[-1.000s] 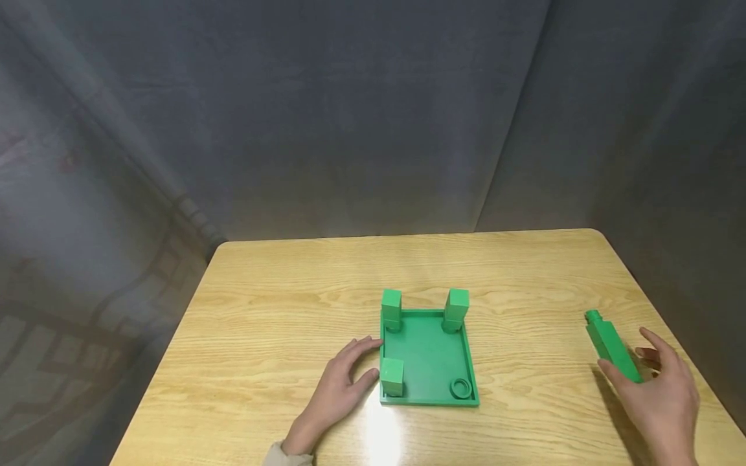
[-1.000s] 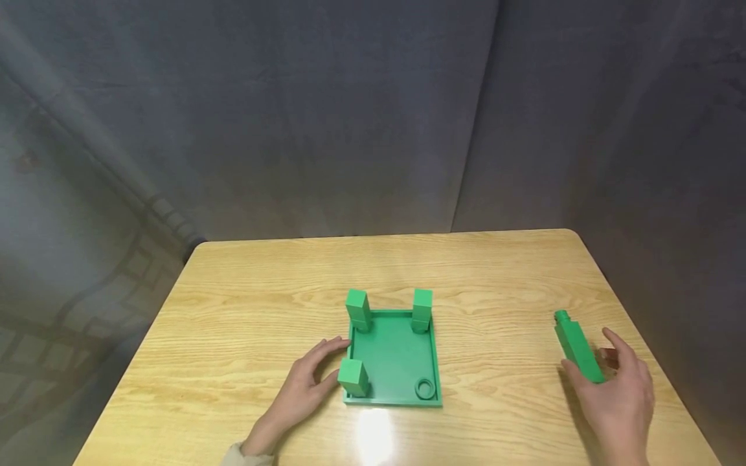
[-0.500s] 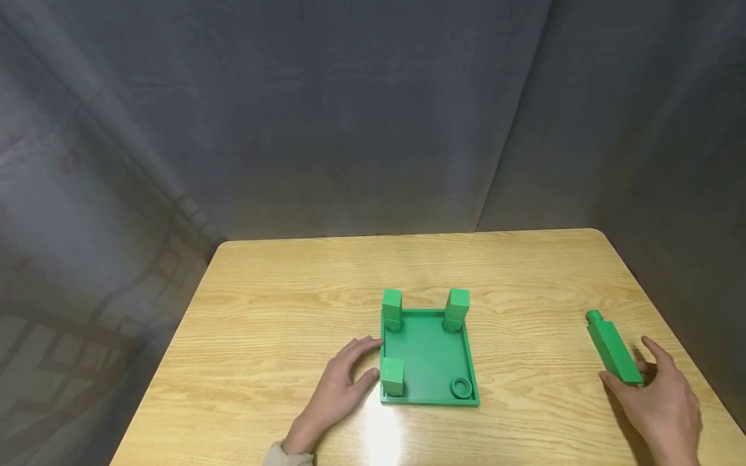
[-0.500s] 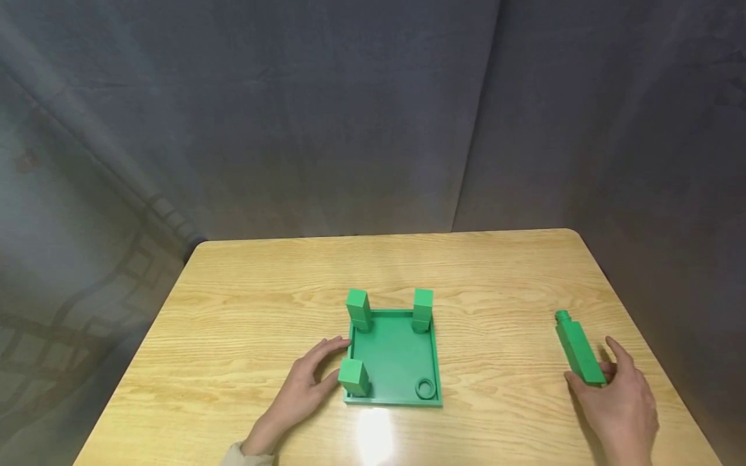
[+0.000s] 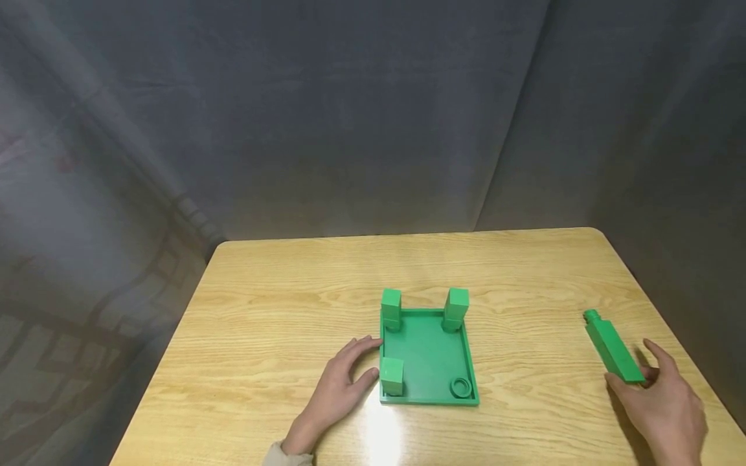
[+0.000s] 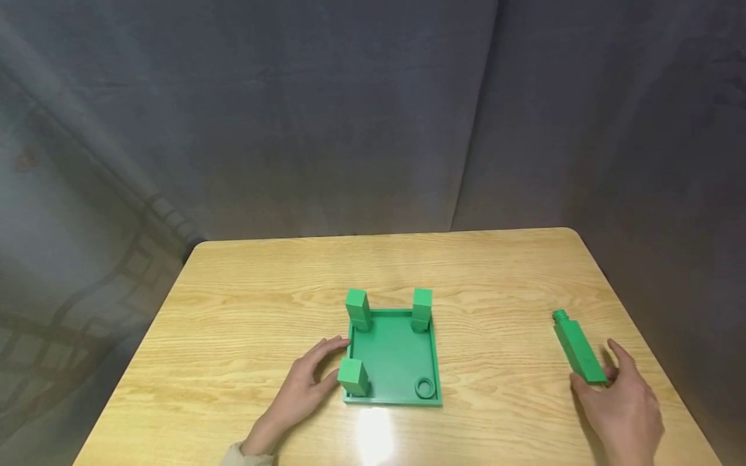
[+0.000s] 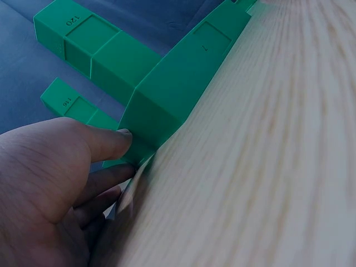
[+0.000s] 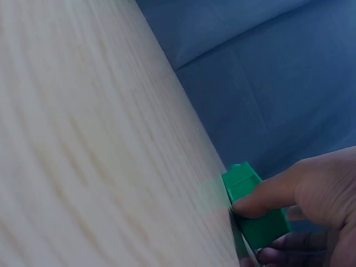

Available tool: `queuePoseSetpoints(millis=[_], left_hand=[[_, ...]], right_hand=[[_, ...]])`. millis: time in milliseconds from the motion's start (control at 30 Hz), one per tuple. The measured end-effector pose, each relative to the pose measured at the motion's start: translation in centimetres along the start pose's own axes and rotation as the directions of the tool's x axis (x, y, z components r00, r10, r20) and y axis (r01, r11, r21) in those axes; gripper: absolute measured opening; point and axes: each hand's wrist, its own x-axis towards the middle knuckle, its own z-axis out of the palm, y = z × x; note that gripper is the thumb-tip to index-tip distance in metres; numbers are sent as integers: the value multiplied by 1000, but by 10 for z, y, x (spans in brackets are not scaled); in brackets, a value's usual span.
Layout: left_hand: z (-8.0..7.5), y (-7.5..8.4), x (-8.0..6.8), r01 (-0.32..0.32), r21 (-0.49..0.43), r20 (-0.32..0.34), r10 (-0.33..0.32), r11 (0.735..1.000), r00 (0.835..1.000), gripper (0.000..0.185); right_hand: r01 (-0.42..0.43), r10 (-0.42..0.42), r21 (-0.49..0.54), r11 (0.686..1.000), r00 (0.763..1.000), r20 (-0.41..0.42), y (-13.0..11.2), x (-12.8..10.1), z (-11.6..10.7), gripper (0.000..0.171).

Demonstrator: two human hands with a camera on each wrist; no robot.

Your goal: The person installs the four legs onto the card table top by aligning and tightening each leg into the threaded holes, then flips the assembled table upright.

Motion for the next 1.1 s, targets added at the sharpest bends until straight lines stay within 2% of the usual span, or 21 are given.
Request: queuePoseSetpoints(millis=[133, 233, 333, 400, 467, 533, 600, 667, 700, 767, 900, 1000, 1033, 1100], left_hand=[[0, 0, 0, 4, -1, 1, -4, 1000, 1000, 53], [0, -1, 0, 9, -1, 7, -9, 1000, 1000, 53], [0, -1, -1, 12, -2, 6, -12, 1000, 1000, 53], [0, -1, -1, 14, -2, 2, -14, 1000, 1000, 54], [0, -1, -1, 14, -3, -1, -14, 1000, 1000, 54], [1, -1, -1, 15, -4, -1, -15, 1000, 1000, 54], [1, -1, -1, 15, -3, -1, -15, 1000, 1000, 54], [0, -1, -1, 14, -2, -2, -14, 1000, 1000, 54], [0, -1, -1, 12, -1, -1, -12, 1000, 1000, 54], [0, -1, 0, 11, 1, -2, -11, 1000, 1000, 54], [0, -1, 0, 6, 0, 2, -6, 1000, 1000, 53], [0, 0, -1, 4, -3, 0, -4, 1000, 1000, 53], [0, 0, -1, 3, -1, -2, -3, 1000, 1000, 53], [0, 0, -1, 3, -2, -4, -3, 1000, 1000, 52]], right_hand=[[4, 0, 53, 999, 997, -75, -4, -2, 0, 90], [21, 3, 135, 991, 985, -173, -7, -4, -1, 80], [47, 32, 276, 960, 961, -274, -8, -7, 0, 72], [87, 56, 380, 921, 935, -350, -10, -10, 2, 66], [133, 86, 483, 865, 911, -404, -12, -12, 5, 64], [181, 119, 581, 794, 890, -441, -15, -13, 6, 63], [236, 158, 694, 680, 877, -453, -17, -13, 7, 60], [274, 193, 781, 562, 875, -445, -19, -11, 7, 55], [290, 197, 794, 535, 871, -450, -20, -11, 7, 54], [320, 180, 788, 526, 863, -471, -22, -10, 7, 50], [380, 126, 739, 556, 841, -527, -26, -13, 7, 47], [427, 81, 715, 553, 827, -556, -31, -17, 6, 46], [442, 58, 694, 569, 820, -570, -34, -19, 6, 45], [487, 16, 673, 556, 804, -595, -39, -23, 6, 45]])
